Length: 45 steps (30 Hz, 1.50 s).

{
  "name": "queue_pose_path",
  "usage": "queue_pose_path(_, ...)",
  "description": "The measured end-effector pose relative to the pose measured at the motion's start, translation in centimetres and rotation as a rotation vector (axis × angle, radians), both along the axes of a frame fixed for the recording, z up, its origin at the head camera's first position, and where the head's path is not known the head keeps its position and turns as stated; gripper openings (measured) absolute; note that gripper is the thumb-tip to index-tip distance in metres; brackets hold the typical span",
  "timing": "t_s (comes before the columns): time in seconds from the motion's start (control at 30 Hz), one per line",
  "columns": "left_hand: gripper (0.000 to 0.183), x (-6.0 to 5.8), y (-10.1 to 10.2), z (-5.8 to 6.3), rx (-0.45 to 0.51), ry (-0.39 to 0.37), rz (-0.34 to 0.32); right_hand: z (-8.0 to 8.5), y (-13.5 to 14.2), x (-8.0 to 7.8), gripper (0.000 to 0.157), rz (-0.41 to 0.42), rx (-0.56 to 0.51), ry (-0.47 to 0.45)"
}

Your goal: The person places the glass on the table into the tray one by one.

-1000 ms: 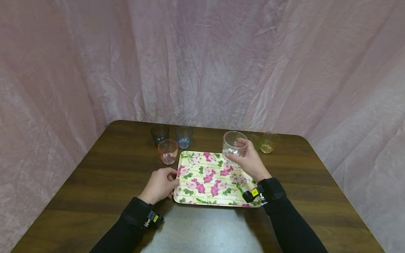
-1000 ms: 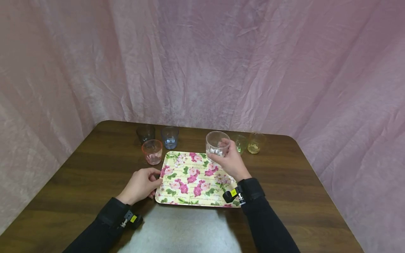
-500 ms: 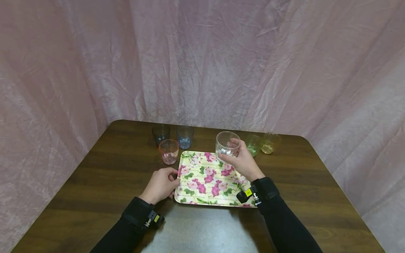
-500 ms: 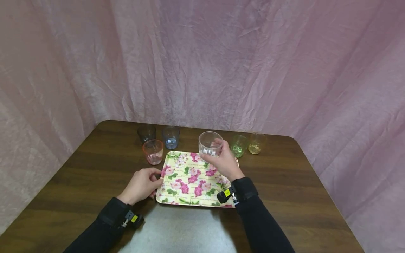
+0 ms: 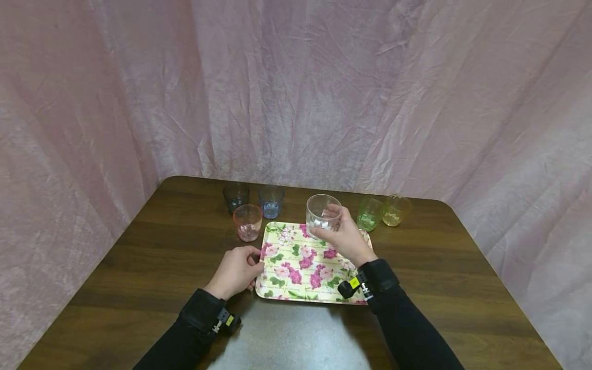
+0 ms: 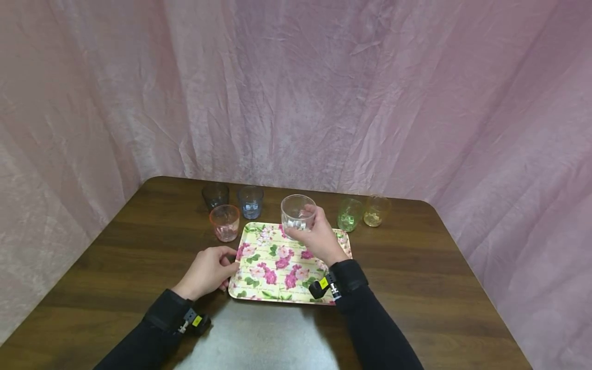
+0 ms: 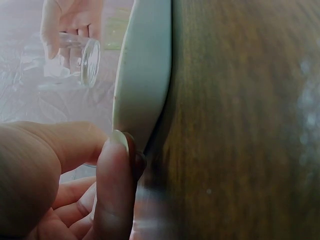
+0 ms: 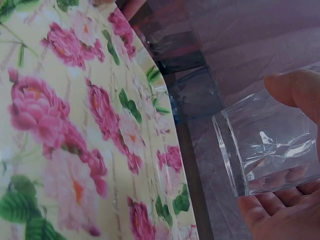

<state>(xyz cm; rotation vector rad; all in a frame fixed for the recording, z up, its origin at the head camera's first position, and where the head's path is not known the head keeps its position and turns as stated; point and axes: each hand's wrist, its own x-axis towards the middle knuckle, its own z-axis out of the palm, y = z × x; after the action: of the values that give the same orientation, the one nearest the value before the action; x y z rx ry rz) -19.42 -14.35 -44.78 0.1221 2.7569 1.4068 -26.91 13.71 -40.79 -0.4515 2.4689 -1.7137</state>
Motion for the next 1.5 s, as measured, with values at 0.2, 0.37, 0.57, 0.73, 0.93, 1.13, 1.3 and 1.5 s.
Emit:
queue_pose_path(0.2,0.026,0.0,0.0,0.0,0.000,0.006,0.001,-0.1,-0.7,-0.1,0.088,0.010,-0.012,-0.002)
queue_pose_path(0.37,0.028,0.0,0.0,-0.2,0.006,0.002,0.008,-0.3,-1.3,-0.2,0.088,0.027,-0.021,-0.008)
queue_pose_path(0.57,0.028,0.0,-0.1,-0.3,0.010,0.009,0.010,-0.7,-1.9,-0.6,0.089,0.019,-0.001,-0.003)
queue_pose_path(0.73,0.027,0.0,-0.1,-0.2,0.011,0.004,0.010,-0.8,-2.4,-0.8,0.088,0.024,0.004,0.003)
queue_pose_path(0.93,0.027,-0.1,-0.1,-0.2,0.005,0.001,0.009,-0.7,-3.2,-0.9,0.089,0.042,0.000,0.004)
queue_pose_path(1.13,0.028,-0.2,-0.2,-0.4,0.000,-0.002,0.011,-0.7,-3.6,-1.1,0.089,0.031,-0.003,-0.007)
queue_pose_path(1.3,0.028,-0.2,-0.2,-0.5,0.001,0.006,0.007,-0.8,-3.8,-1.2,0.088,0.029,-0.009,-0.009)
queue_pose_path(1.5,0.028,-0.2,0.0,-0.5,0.008,0.012,0.004,-1.1,-4.2,-1.3,0.087,0.045,-0.004,-0.018)
